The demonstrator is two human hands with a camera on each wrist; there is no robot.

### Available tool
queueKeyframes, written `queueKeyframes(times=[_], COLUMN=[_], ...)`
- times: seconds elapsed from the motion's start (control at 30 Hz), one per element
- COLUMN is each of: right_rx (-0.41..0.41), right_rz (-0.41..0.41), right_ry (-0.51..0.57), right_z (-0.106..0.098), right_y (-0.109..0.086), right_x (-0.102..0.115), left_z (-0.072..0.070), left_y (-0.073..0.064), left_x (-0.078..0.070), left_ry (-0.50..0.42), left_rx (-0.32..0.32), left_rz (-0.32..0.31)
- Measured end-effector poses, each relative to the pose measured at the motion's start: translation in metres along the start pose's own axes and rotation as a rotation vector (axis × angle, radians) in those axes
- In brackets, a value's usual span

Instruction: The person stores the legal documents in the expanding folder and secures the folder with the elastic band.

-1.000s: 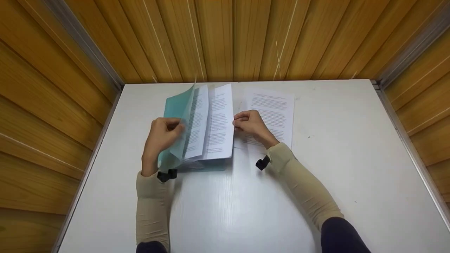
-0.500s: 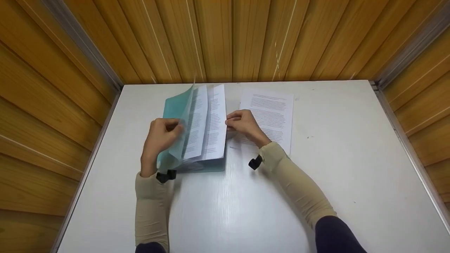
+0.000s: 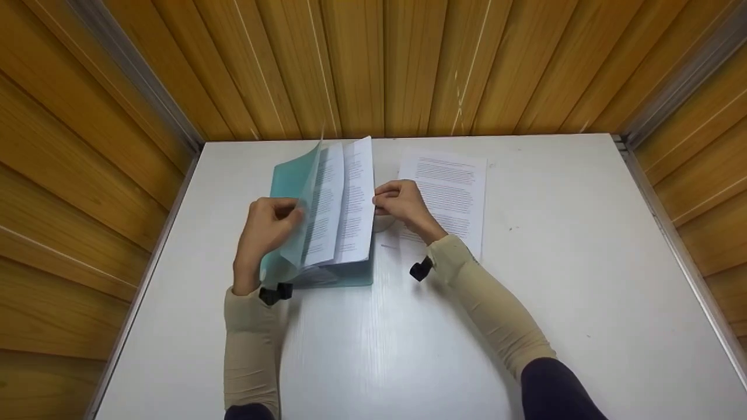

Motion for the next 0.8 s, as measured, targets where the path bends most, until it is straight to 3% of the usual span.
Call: queueKeyframes(times=[0.33, 0.8], right_rx=[0.007, 0.016], right_rz=[0.004, 0.005], right_ry=[0.033, -0.042], right_z=[0.012, 0.025], right_y=[0.0, 0.004], right_x=[0.001, 0.0], left_z=[0.001, -0.001], left_y=[0.0, 0.0], left_x=[0.002, 0.001], left_ry=[-0.003, 0.0], left_rx=[0.006, 0.005], left_rz=[-0.014, -0.013])
Point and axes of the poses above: each hand's wrist, its own y-axis towards the middle knuckle, its own z-axis out of the palm, x = y × z, the point moved 8 cm from there along y, towards the middle knuckle, and after that the axes turned 3 degrees about z, right-handed, at the moved point
